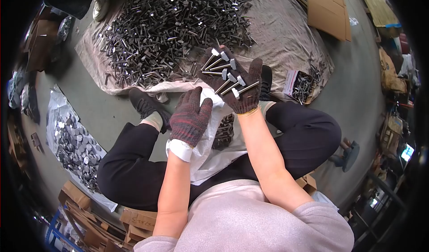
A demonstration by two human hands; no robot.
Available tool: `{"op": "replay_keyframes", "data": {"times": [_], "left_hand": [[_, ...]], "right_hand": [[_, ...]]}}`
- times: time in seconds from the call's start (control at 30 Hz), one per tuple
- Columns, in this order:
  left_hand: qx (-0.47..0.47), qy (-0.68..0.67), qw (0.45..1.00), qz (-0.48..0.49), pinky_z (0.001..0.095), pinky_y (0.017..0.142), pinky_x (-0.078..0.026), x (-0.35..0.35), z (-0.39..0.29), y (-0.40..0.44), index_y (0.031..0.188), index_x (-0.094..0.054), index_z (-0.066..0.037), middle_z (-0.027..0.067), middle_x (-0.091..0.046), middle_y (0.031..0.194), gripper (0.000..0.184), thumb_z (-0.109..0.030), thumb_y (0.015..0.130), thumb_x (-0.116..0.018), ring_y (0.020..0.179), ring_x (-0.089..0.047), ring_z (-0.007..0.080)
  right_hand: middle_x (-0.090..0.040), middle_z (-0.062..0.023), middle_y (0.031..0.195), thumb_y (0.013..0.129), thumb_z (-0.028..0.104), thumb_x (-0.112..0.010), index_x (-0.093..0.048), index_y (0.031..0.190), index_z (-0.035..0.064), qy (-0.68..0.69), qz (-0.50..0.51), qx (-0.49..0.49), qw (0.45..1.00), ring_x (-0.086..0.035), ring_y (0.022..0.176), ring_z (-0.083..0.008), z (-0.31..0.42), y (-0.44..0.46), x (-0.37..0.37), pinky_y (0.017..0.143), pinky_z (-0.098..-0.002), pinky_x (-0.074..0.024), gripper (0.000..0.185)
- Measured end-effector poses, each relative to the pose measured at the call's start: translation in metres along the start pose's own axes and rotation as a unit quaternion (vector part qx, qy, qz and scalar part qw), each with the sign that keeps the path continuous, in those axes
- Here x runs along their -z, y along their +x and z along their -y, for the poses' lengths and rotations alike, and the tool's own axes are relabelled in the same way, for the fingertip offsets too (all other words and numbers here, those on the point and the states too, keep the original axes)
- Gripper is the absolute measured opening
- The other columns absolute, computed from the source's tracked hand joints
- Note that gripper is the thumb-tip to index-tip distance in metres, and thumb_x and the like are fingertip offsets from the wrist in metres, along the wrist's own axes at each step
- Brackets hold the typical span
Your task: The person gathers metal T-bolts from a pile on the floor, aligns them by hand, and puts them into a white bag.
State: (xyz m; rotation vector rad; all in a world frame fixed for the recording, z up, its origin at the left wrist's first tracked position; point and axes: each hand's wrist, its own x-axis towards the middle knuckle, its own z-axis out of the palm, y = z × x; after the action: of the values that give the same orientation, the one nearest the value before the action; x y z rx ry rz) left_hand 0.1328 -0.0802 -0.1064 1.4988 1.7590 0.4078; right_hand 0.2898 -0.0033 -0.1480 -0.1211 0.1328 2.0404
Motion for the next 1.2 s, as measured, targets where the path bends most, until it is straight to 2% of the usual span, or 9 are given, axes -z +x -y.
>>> {"op": "replay_keyframes", "data": {"times": [0.43,0.53,0.77,0.93,0.97,1.07,1.1,1.17,1.2], "left_hand": [[-0.006,0.017,1.0,-0.015,0.0413,0.105,-0.042,-0.003,0.004,0.001,0.133,-0.057,-0.004,0.0218,-0.057,0.133,0.051,-0.037,0.094,-0.058,0.126,-0.053,0.0361],[-0.015,0.002,1.0,0.005,0.0407,0.106,-0.041,0.005,0.001,-0.001,0.136,-0.053,-0.005,0.022,-0.055,0.136,0.059,-0.042,0.091,-0.062,0.129,-0.051,0.0357],[-0.117,-0.084,0.989,0.02,0.0453,0.113,-0.035,0.037,-0.029,-0.016,0.147,-0.039,-0.009,0.02,-0.04,0.151,0.089,-0.043,0.075,-0.078,0.142,-0.034,0.0367],[-0.115,0.262,0.954,0.094,0.051,0.115,-0.029,0.042,-0.033,-0.032,0.153,-0.03,-0.02,0.0224,-0.032,0.154,0.095,-0.035,0.073,-0.08,0.145,-0.026,0.0429],[-0.116,0.306,0.944,0.04,0.0493,0.11,-0.037,0.032,-0.02,-0.032,0.152,-0.03,-0.023,0.0215,-0.033,0.153,0.091,-0.028,0.075,-0.077,0.138,-0.038,0.0425],[-0.044,0.225,0.973,0.015,0.0483,0.102,-0.045,0.031,0.005,-0.018,0.148,-0.034,-0.02,0.0209,-0.037,0.15,0.083,-0.021,0.076,-0.073,0.128,-0.049,0.0422],[-0.057,0.234,0.971,0.012,0.0465,0.095,-0.05,0.035,0.007,-0.018,0.145,-0.037,-0.018,0.0201,-0.04,0.147,0.075,-0.016,0.077,-0.07,0.119,-0.056,0.0419],[-0.09,0.216,0.972,0.025,0.0462,0.096,-0.049,0.041,0.01,-0.02,0.145,-0.037,-0.017,0.0204,-0.04,0.147,0.074,-0.016,0.078,-0.069,0.12,-0.055,0.0421],[-0.12,0.197,0.972,0.04,0.046,0.097,-0.049,0.044,0.01,-0.021,0.145,-0.036,-0.016,0.0207,-0.04,0.147,0.074,-0.015,0.079,-0.067,0.12,-0.055,0.0422]], "right_hand": [[-0.044,-0.0159,0.149,0.084,0.064,-0.062,-0.043,0.145,0.006,-0.026,-0.021,0.015,0.999,-0.04,0.138,-0.0354,-0.001,0.0,-0.008,0.117,-0.0617,-0.0219,0.086],[-0.048,-0.0158,0.145,0.085,0.061,-0.064,-0.052,0.139,0.0026,-0.012,-0.01,0.019,1.0,-0.041,0.136,-0.0355,0.006,-0.01,-0.03,0.118,-0.0615,-0.0166,0.08],[-0.056,-0.0181,0.135,0.092,0.053,-0.06,-0.057,0.133,0.0069,-0.038,0.024,-0.032,0.998,-0.046,0.132,-0.0396,0.038,-0.061,-0.051,0.111,-0.0655,-0.0309,0.062],[-0.064,-0.0207,0.121,0.096,0.045,-0.056,-0.063,0.121,0.0029,-0.038,-0.069,-0.092,0.993,-0.055,0.121,-0.0432,0.009,-0.111,-0.056,0.099,-0.0681,-0.043,0.049],[-0.065,-0.0211,0.119,0.096,0.045,-0.056,-0.062,0.12,0.0001,-0.076,-0.061,-0.125,0.987,-0.058,0.117,-0.0436,0.005,-0.116,-0.053,0.099,-0.0675,-0.0436,0.051],[-0.066,-0.0126,0.115,0.097,0.033,-0.059,-0.064,0.119,0.0013,-0.371,-0.306,-0.177,0.859,-0.062,0.113,-0.0252,-0.022,-0.122,-0.044,0.096,-0.047,-0.0503,0.039],[-0.066,-0.0126,0.115,0.097,0.033,-0.059,-0.064,0.119,0.0013,-0.37,-0.303,-0.174,0.861,-0.062,0.113,-0.0252,-0.025,-0.123,-0.044,0.096,-0.047,-0.0503,0.039],[-0.066,-0.0056,0.112,0.095,0.028,-0.06,-0.065,0.119,0.0027,-0.67,-0.223,-0.106,0.7,-0.061,0.108,-0.0152,-0.031,-0.127,-0.045,0.092,-0.0349,-0.05,0.035],[-0.066,-0.0056,0.112,0.095,0.028,-0.06,-0.065,0.119,0.0027,-0.671,-0.218,-0.103,0.701,-0.061,0.108,-0.0152,-0.024,-0.124,-0.053,0.092,-0.0349,-0.05,0.035]]}}
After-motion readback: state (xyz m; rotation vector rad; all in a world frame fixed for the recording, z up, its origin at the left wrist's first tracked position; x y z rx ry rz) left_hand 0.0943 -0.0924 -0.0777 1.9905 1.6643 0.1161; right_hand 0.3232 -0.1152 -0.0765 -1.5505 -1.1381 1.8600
